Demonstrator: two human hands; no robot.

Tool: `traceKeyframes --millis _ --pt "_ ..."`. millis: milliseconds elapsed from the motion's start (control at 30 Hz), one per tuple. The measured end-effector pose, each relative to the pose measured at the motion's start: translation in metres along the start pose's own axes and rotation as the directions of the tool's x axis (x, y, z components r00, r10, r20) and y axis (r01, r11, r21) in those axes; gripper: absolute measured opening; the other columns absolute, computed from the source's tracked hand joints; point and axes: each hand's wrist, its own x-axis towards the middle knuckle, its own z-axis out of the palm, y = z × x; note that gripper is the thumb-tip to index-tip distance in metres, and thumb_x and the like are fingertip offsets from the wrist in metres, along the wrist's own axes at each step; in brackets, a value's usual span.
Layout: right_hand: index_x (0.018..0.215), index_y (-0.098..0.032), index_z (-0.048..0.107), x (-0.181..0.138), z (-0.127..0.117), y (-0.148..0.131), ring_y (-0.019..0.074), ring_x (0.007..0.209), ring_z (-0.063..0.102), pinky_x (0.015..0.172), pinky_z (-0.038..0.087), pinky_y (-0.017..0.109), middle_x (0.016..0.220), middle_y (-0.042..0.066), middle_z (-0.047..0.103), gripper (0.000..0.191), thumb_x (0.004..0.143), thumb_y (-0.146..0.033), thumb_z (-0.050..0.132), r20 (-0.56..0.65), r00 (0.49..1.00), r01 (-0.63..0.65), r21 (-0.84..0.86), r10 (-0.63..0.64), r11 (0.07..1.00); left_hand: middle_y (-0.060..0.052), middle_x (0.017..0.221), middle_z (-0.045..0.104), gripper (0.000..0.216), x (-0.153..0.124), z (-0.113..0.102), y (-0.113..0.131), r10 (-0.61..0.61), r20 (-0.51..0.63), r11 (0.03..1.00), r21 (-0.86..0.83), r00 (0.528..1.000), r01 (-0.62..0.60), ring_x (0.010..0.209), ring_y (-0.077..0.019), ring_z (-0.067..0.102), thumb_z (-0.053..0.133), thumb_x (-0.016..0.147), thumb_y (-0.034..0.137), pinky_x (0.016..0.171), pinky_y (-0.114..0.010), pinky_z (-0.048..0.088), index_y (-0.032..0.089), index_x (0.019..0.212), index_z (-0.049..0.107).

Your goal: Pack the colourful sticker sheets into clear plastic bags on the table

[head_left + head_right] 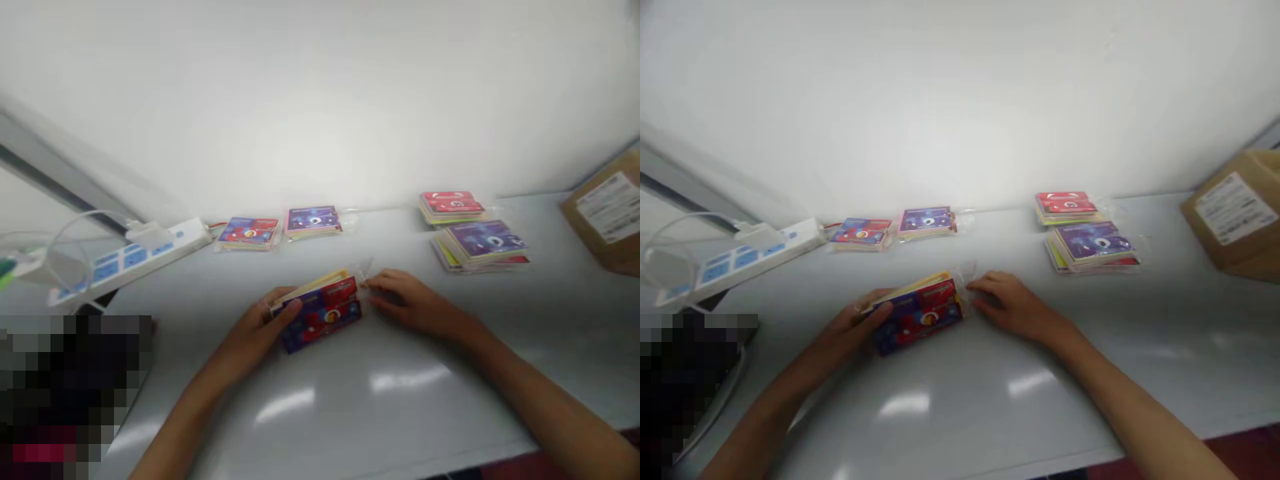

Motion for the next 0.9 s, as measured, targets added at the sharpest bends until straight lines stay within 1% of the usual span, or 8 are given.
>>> traceKeyframes --millis 167,300,500,733,800,900 --pt "0.112 -0.022 0.058 0.0000 -0.0005 -0.0011 0.0209 0.098 0.056 0.089 0.043 0.039 0.104 0.008 0.062 0.028 0.086 -0.026 0.047 -0.002 1.000 0.000 0.005 0.000 1.000 -0.002 0.095 0.066 0.037 -0.0009 0.0000 0.0007 0.001 -0.013 1.000 0.020 1.000 -0.001 0.088 -0.0223 0.061 0.051 0.082 0.048 0.079 -0.033 0.046 0.023 0.109 0.055" --pt "0.112 -0.020 0.057 -0.0002 0.0001 -0.0008 0.0203 0.098 0.055 0.088 0.043 0.039 0.104 0.009 0.062 0.028 0.087 -0.026 0.046 0.001 1.000 0.002 0.000 -0.002 1.000 0.000 0.098 0.066 0.036 -0.0008 -0.0002 0.0000 0.011 -0.013 0.999 0.041 1.000 -0.010 0.089 -0.0212 0.061 0.050 0.082 0.047 0.079 -0.031 0.046 0.025 0.110 0.055" --pt "0.113 -0.018 0.057 -0.0004 0.0020 0.0022 0.0201 0.099 0.055 0.089 0.043 0.037 0.105 0.009 0.061 0.029 0.087 -0.026 0.047 0.013 1.000 0.005 -0.008 -0.005 1.000 -0.002 0.098 0.066 0.039 -0.0006 -0.0005 -0.0003 0.018 -0.009 0.999 0.028 1.000 -0.018 0.088 -0.0219 0.061 0.051 0.081 0.048 0.078 -0.032 0.047 0.021 0.109 0.055" --pt "0.112 -0.018 0.057 -0.0004 0.0020 0.0030 0.0201 0.100 0.054 0.090 0.042 0.038 0.106 0.009 0.062 0.029 0.086 -0.025 0.047 0.006 1.000 0.007 0.012 -0.007 1.000 -0.002 0.099 0.065 0.040 -0.0005 -0.0007 0.0000 -0.006 0.002 1.000 0.023 1.000 0.006 0.089 -0.0209 0.060 0.049 0.083 0.048 0.081 -0.033 0.045 0.021 0.112 0.053" --pt "0.109 -0.019 0.059 0.0004 0.0025 0.0039 0.0200 0.098 0.056 0.088 0.043 0.037 0.104 0.008 0.063 0.027 0.086 -0.023 0.047 -0.012 1.000 0.012 0.020 -0.012 1.000 -0.003 0.098 0.066 0.041 0.0001 -0.0007 -0.0006 -0.007 0.000 1.000 0.006 1.000 0.007 0.089 -0.0218 0.061 0.050 0.082 0.047 0.080 -0.034 0.045 0.020 0.112 0.052" --pt "0.104 -0.018 0.062 0.0020 0.0027 0.0026 0.0192 0.089 0.059 0.082 0.046 0.036 0.097 0.008 0.066 0.025 0.085 -0.020 0.047 -0.057 0.998 -0.010 0.063 0.014 0.998 -0.003 0.094 0.067 0.040 0.0009 -0.0009 -0.0012 0.001 -0.018 1.000 0.009 1.000 -0.001 0.086 -0.0219 0.061 0.050 0.082 0.048 0.078 -0.033 0.046 0.020 0.110 0.054"
